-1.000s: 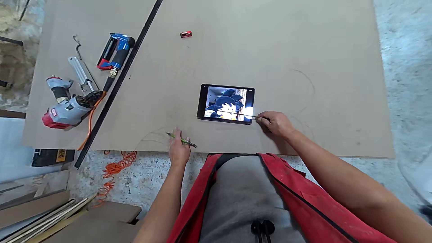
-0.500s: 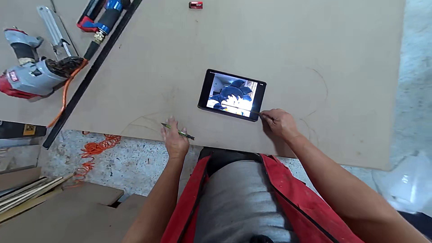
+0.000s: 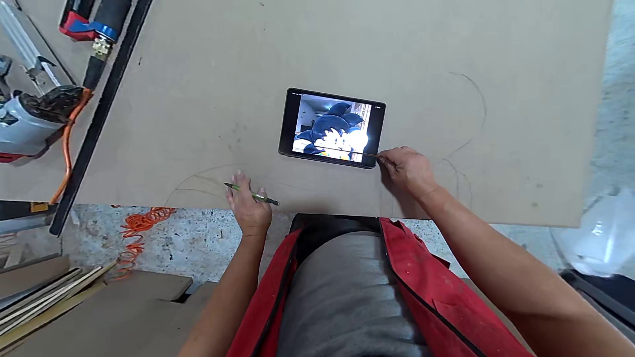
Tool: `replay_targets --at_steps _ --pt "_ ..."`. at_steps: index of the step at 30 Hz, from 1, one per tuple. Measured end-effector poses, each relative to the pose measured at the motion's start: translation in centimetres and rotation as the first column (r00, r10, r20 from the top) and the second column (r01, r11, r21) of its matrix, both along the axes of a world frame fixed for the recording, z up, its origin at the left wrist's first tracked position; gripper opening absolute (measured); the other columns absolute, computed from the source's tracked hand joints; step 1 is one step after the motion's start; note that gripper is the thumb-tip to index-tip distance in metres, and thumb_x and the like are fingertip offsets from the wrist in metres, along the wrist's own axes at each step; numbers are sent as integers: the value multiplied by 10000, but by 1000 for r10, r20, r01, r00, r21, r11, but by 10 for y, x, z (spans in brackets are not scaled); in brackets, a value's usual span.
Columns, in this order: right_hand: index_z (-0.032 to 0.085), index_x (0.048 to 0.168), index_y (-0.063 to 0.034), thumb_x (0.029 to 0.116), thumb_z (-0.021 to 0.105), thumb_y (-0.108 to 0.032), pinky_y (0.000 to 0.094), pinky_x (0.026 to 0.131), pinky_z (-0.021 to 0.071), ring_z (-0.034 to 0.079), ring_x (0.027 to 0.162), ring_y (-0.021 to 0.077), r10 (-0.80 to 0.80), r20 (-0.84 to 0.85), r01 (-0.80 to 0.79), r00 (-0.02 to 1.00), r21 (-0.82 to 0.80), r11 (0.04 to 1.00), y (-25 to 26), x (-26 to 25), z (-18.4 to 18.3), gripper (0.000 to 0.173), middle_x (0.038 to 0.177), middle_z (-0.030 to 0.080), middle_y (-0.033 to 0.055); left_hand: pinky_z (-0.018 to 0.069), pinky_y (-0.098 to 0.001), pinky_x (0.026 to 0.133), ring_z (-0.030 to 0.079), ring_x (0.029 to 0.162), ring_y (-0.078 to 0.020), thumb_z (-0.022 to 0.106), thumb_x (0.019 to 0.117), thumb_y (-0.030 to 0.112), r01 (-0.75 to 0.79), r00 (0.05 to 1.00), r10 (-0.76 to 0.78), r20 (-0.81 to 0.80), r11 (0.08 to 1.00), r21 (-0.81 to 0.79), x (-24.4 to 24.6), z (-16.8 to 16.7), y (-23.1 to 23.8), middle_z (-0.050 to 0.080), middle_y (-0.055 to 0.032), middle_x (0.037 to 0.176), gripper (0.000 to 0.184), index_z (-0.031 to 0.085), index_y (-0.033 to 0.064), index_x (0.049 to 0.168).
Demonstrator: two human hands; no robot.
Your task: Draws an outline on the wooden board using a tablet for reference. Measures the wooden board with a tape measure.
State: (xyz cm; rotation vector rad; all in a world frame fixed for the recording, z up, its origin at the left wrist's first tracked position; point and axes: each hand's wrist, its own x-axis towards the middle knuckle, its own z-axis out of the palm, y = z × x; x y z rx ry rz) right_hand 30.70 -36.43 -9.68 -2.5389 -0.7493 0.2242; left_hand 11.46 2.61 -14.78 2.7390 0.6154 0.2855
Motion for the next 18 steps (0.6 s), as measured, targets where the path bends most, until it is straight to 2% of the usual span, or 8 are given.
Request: replay_targets --at_steps 18 --pt "759 1143 -168 1077 498 -239 431 872 567 706 1002 234 -4 2 4 1000 1 1000 -1 2 -3 278 1043 756 39 166 -527 1276 284 1555 -255 405 1076 360 2 1000 -2 10 1000 7 1 -2 2 407 -125 1623 507 487 52 1470"
